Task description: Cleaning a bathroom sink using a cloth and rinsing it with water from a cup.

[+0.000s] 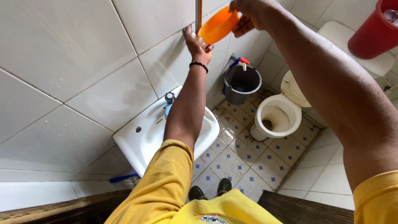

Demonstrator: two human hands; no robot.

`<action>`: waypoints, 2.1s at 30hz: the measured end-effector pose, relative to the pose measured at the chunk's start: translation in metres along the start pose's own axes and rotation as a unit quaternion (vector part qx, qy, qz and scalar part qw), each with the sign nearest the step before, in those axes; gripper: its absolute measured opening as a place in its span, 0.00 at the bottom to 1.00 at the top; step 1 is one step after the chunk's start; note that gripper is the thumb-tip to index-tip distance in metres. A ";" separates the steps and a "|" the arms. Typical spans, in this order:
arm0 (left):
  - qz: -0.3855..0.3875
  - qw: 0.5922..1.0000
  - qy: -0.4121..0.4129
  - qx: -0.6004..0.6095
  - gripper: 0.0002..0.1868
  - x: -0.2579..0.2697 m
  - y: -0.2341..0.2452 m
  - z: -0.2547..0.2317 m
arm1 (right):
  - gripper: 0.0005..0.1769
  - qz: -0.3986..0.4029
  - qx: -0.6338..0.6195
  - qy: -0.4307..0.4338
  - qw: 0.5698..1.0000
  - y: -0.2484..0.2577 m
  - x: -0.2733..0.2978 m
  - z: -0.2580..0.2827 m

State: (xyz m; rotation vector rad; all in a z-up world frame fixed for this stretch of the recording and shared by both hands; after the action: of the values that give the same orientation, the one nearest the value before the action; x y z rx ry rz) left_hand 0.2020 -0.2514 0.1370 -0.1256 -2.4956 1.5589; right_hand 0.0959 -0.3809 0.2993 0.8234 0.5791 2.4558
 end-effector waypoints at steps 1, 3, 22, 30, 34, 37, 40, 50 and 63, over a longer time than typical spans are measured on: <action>0.007 0.999 -0.007 -0.049 0.24 0.012 -0.008 -0.007 | 0.28 0.005 0.036 0.014 0.999 -0.002 -0.005 0.003; -0.022 0.993 -0.010 -0.117 0.27 0.000 -0.002 -0.003 | 0.30 0.010 0.051 0.029 0.998 -0.006 -0.014 0.007; 0.169 0.982 0.089 -0.013 0.17 0.009 0.018 -0.007 | 0.29 0.011 -0.026 0.009 1.000 0.014 0.021 -0.027; 0.226 0.969 -0.029 -0.100 0.10 -0.007 0.031 0.000 | 0.29 0.025 0.003 0.002 1.000 0.013 0.006 -0.019; 0.276 0.926 -0.046 -0.253 0.10 -0.011 0.021 0.006 | 0.31 0.029 0.065 0.018 0.997 0.005 -0.008 -0.006; 0.218 0.902 0.038 -0.372 0.13 -0.023 0.037 0.023 | 0.32 0.031 0.083 0.064 0.994 -0.002 -0.018 0.007; 0.135 0.976 0.132 -0.110 0.12 -0.007 0.018 0.007 | 0.33 0.074 0.099 0.123 0.985 -0.009 -0.034 0.009; 0.016 0.987 0.102 0.120 0.23 -0.026 0.025 0.011 | 0.38 0.024 0.013 0.067 0.997 0.019 -0.009 -0.024; 0.158 0.980 0.068 -0.101 0.31 -0.015 0.043 0.021 | 0.33 0.045 0.055 0.065 0.995 0.016 -0.045 -0.030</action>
State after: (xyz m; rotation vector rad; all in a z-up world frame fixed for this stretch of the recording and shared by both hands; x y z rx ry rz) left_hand 0.2114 -0.2537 0.0874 -0.6641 -2.6130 1.3373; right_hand 0.1034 -0.4258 0.2657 0.7502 0.7464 2.5933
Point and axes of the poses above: each hand's wrist, its own x-axis away from the middle knuckle, its own y-axis out of the back of the hand, z = x × y, the point moved 8 cm from there along -x, towards the middle knuckle, and after that the axes turned 15 degrees about -y, right-handed, at the moved point
